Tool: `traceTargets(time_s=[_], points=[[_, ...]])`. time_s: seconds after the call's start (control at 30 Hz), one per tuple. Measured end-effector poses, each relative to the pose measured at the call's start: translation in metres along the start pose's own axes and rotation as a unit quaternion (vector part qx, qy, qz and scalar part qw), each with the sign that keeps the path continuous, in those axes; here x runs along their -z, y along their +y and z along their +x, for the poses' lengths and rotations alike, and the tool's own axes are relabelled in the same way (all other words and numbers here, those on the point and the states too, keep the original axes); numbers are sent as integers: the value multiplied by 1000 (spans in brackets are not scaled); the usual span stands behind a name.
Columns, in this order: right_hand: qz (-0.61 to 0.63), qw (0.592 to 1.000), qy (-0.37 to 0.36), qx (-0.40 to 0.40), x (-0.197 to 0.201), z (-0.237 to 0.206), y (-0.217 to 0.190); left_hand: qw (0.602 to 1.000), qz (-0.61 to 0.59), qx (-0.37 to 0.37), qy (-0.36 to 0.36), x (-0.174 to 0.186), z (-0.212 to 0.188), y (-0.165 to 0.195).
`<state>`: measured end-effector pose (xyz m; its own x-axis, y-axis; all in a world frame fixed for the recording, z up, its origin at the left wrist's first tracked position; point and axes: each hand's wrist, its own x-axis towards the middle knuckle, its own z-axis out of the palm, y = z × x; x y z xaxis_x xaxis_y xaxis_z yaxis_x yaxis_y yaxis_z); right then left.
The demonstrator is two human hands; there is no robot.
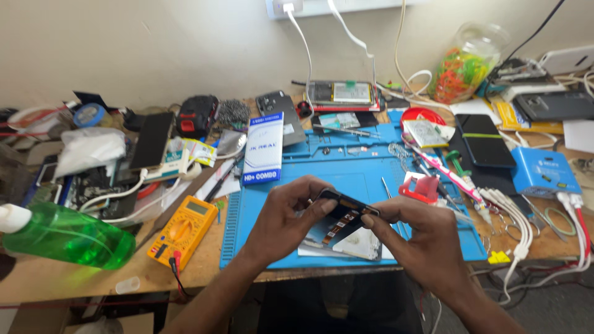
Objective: The person cleans the back of a disassembled smartphone with a cloth and then uses a metal tool to pry and remove a small component from the device's rear. They then handle a new screen assembly, peeling off a protective film before placing it on the workbench.
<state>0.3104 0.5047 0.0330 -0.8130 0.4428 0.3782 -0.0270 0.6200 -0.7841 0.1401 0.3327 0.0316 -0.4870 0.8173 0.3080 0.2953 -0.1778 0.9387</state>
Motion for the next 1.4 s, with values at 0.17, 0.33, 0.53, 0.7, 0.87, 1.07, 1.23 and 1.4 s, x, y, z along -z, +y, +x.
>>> traceTargets(time_s=[0.17, 0.33, 0.53, 0.7, 0.87, 1.07, 1.23, 1.4], points=[[-63, 978, 51, 192, 6, 10, -17, 986, 63, -151, 45, 6, -1, 13], [-91, 976, 52, 192, -3, 37, -12, 982, 9, -175, 75, 5, 16, -10], [-75, 976, 57, 198, -17, 54, 3, 983, -19, -154, 94, 6, 31, -40], [-75, 972, 62, 215, -25, 62, 11, 985, -18, -151, 88, 9, 35, -47], [-46, 987, 68, 137, -23, 75, 24, 989, 34, -113, 84, 18, 38, -50], [177, 973, 145, -41, -18, 94, 42, 999, -14, 46, 11, 41, 32, -63], [278, 949, -15, -145, -64, 80, 55, 976, -172, 123, 51, 42, 11, -71], [309, 925, -75, -208, -87, 99, 68, 951, 296, 55, 65, 92, 5, -66]])
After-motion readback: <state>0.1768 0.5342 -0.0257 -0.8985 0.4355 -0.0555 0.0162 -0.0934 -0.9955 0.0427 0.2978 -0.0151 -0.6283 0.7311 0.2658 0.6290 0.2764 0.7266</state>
